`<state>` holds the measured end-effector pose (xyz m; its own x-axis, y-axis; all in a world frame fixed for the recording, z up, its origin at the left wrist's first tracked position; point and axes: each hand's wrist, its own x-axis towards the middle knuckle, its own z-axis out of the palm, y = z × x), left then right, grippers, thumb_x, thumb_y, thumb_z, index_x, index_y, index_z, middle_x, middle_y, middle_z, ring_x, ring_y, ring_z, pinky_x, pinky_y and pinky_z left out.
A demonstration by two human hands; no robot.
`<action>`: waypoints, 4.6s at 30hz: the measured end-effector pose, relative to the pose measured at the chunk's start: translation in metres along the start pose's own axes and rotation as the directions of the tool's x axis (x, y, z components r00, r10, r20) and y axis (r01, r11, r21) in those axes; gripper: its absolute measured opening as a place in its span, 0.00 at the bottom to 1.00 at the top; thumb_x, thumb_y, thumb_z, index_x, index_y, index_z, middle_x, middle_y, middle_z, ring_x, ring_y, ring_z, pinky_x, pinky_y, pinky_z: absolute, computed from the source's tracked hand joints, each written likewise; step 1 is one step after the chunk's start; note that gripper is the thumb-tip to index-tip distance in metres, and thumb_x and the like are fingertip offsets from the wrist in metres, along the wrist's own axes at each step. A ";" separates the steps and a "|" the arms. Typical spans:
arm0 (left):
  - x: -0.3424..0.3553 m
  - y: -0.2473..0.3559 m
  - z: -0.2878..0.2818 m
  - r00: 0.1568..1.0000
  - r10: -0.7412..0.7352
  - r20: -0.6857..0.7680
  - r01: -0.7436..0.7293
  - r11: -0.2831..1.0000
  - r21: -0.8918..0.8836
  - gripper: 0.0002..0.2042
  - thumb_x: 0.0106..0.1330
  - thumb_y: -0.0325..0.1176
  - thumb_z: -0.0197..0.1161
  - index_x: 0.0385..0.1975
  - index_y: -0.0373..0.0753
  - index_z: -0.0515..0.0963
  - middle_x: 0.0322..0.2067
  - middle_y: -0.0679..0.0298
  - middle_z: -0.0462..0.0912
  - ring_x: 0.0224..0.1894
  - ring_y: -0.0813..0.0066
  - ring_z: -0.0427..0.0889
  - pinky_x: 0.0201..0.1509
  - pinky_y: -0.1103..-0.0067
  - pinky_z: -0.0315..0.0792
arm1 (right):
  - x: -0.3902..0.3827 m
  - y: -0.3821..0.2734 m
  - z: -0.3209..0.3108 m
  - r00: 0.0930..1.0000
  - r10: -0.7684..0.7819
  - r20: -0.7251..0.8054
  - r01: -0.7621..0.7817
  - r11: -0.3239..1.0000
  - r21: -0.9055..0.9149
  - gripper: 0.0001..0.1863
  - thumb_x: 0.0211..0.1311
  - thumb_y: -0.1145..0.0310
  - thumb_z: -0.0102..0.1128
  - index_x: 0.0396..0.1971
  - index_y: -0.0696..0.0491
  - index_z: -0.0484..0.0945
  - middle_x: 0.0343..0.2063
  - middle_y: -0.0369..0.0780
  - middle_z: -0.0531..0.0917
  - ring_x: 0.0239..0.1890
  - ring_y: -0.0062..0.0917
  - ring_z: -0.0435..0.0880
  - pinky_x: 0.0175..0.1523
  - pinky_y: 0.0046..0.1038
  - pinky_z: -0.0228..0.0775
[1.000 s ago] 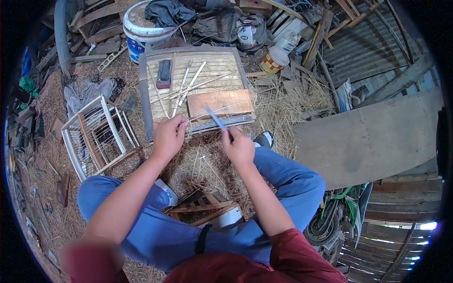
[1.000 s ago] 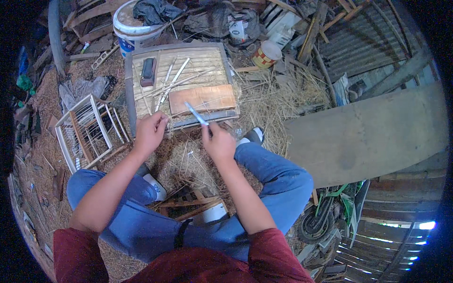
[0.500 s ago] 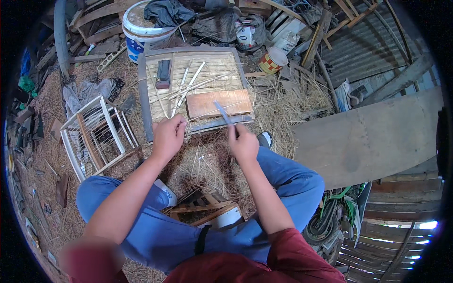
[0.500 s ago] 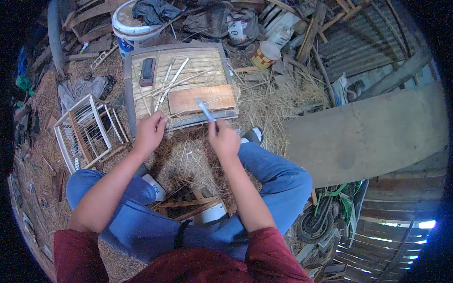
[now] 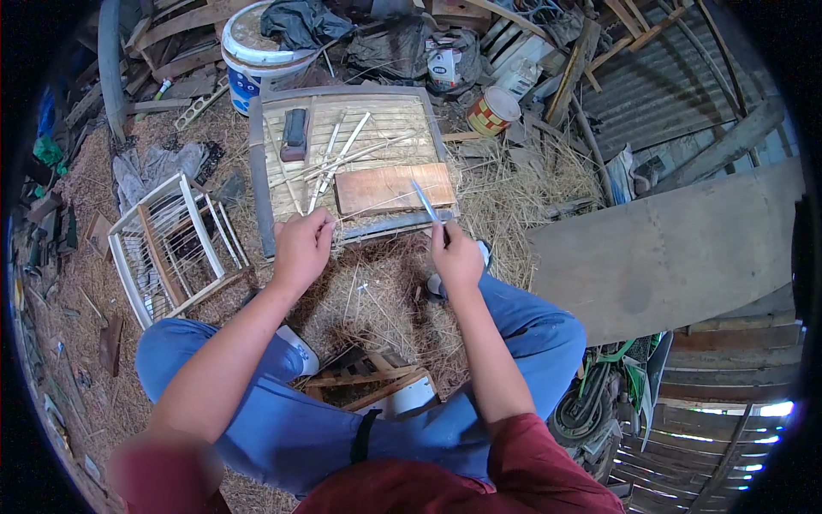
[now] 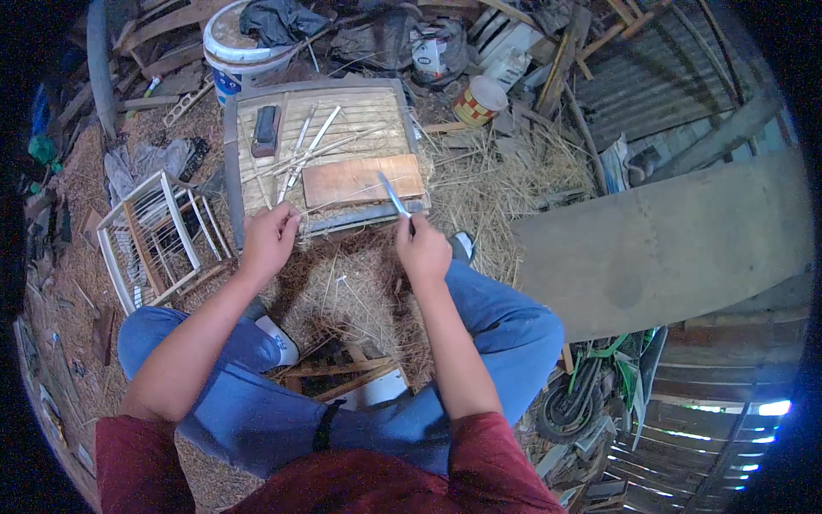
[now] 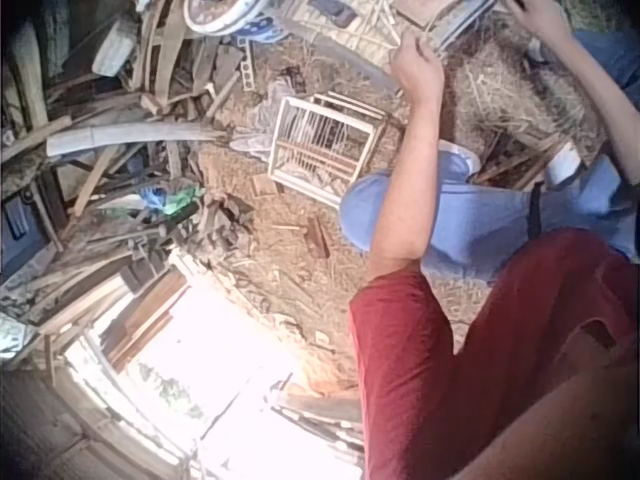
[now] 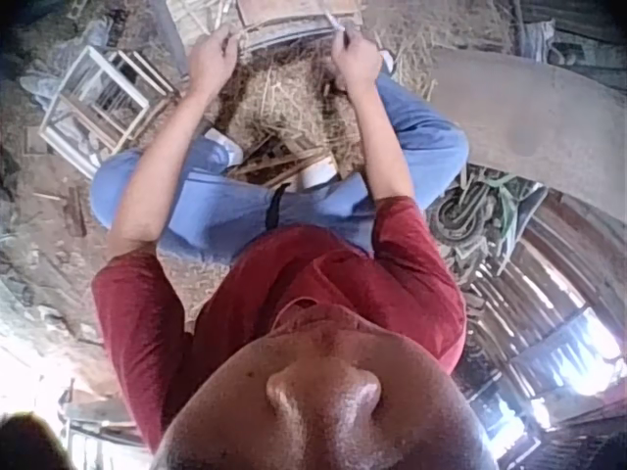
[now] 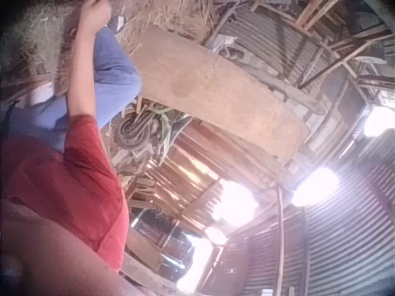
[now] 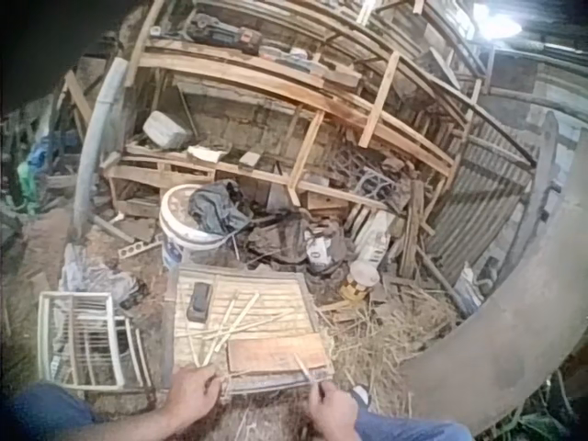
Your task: The person whittles and scrapes wooden sticks using a knife and then inserts them into a small wooden bird cage frame.
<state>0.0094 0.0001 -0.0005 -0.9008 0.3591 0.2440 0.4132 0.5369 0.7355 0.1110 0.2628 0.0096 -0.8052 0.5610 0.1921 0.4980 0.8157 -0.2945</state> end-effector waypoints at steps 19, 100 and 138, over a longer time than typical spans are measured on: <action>-0.003 -0.009 0.001 0.998 -0.061 0.021 0.063 0.989 -0.132 0.03 0.69 0.34 0.66 0.33 0.45 0.82 0.20 0.67 0.78 0.29 0.66 0.77 0.47 0.68 0.61 | -0.031 -0.045 -0.003 0.936 -0.313 0.159 0.298 0.948 0.111 0.20 0.72 0.51 0.58 0.27 0.52 0.79 0.20 0.50 0.84 0.26 0.51 0.86 0.31 0.50 0.77; -0.001 -0.012 0.003 0.997 -0.073 0.034 0.075 0.996 -0.044 0.07 0.73 0.38 0.63 0.36 0.43 0.81 0.21 0.63 0.79 0.26 0.65 0.77 0.45 0.70 0.62 | -0.023 -0.033 0.005 0.953 -0.289 0.090 0.281 0.955 0.094 0.19 0.72 0.50 0.58 0.28 0.50 0.80 0.21 0.49 0.85 0.26 0.51 0.86 0.32 0.51 0.78; -0.002 -0.007 0.003 0.993 -0.096 0.061 0.096 0.995 -0.004 0.07 0.73 0.38 0.61 0.36 0.42 0.82 0.23 0.61 0.81 0.29 0.62 0.80 0.48 0.67 0.62 | -0.026 -0.040 0.005 0.941 -0.310 0.138 0.299 0.950 0.094 0.20 0.71 0.50 0.58 0.28 0.50 0.81 0.22 0.48 0.85 0.26 0.49 0.86 0.32 0.49 0.78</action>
<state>0.0086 -0.0020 -0.0075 -0.9264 0.3523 0.1330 0.3240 0.5657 0.7583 0.1106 0.2151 0.0115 -0.9562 0.2553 0.1431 0.2016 0.9291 -0.3100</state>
